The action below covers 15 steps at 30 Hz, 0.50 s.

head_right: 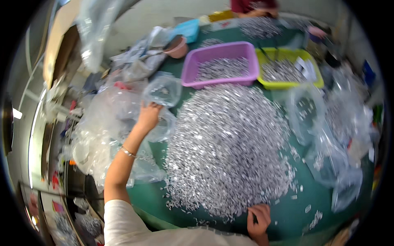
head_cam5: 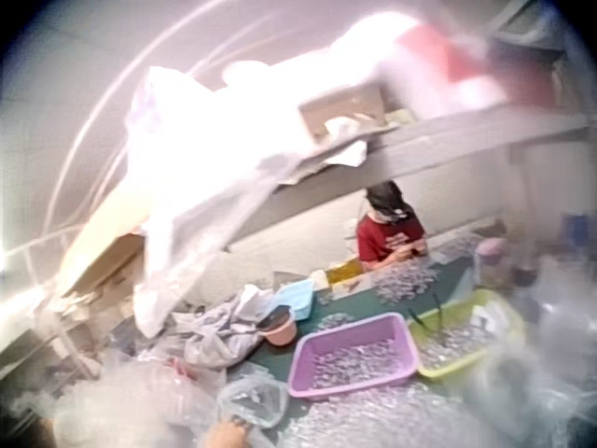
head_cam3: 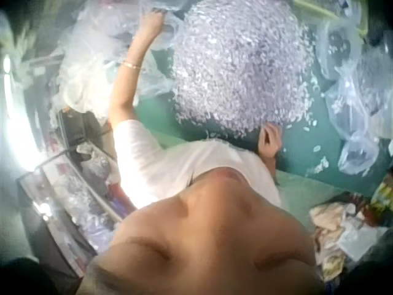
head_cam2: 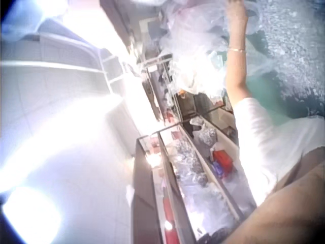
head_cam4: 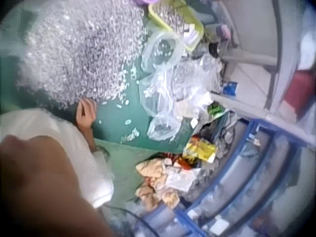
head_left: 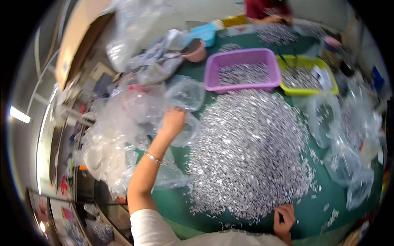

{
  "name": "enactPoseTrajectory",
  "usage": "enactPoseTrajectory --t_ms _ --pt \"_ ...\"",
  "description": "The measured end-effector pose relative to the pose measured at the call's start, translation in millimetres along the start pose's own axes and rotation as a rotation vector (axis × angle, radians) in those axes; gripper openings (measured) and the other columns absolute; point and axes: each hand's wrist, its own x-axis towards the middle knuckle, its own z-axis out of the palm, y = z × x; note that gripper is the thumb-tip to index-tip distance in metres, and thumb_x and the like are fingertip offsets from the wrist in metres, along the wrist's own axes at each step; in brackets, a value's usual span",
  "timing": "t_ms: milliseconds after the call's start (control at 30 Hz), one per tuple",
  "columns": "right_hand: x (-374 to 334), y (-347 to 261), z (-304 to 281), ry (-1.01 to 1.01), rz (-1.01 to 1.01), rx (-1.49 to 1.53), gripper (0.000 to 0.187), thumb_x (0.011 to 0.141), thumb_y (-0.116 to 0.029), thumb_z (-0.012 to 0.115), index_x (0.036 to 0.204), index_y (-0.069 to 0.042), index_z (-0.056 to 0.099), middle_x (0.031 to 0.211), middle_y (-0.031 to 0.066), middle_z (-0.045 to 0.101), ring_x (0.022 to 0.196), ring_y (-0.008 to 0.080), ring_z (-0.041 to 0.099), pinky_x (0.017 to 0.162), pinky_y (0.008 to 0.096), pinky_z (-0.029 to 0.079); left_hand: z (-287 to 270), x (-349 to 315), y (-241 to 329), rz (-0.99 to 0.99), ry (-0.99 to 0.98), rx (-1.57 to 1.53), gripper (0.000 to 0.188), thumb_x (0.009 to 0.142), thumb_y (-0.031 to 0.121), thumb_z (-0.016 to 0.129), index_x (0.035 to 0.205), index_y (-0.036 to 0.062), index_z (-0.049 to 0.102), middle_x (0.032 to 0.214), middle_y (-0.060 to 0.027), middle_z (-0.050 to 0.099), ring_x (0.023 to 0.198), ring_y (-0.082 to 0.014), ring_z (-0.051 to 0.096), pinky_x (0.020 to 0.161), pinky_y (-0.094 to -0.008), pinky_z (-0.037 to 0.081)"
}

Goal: The person sorts a large pile of small silver metal fasteners on a green table, picking them up by hand and placing them into clear plastic bags. The person repeatedly scoops and separates the hardware, occasionally adjusting the bags and the pile.

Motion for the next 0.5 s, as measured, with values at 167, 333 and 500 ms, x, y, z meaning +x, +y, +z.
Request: enactPoseTrajectory --t_ms 167,333,500 --pt "5.8 -1.1 1.8 0.046 -0.054 0.014 0.015 0.073 0.007 0.071 0.087 0.001 0.069 0.084 0.0129 0.064 0.077 0.0318 0.059 0.070 0.0404 0.047 -7.3 -7.9 7.5 -0.017 0.099 -0.062 0.047 0.078 0.004 0.059 0.125 0.0072 0.058 0.134 -0.0134 0.053 0.130 -0.0283 0.046 0.111 -0.0631 0.022" --pt "4.2 -5.1 0.4 0.023 -0.101 -0.016 0.015 0.074 0.005 0.071 0.088 -0.001 0.069 0.088 0.0116 0.064 0.083 0.0307 0.059 0.074 0.0399 0.046 -77.4 -50.6 37.0 0.104 0.128 -0.157 0.046 0.082 -0.001 0.055 0.128 0.0045 0.055 0.136 -0.0151 0.051 0.130 -0.0317 0.044 0.112 -0.0601 0.023" --pt "-9.9 -7.4 -6.0 0.007 -0.102 -0.102 0.017 0.075 0.000 0.072 0.091 -0.004 0.069 0.096 0.0074 0.063 0.093 0.0291 0.057 0.080 0.0399 0.044 -136.4 -128.6 103.3 0.255 0.160 -0.417 0.040 0.087 0.000 0.056 0.127 0.0020 0.053 0.135 -0.0171 0.050 0.127 -0.0355 0.045 0.112 -0.0570 0.026"
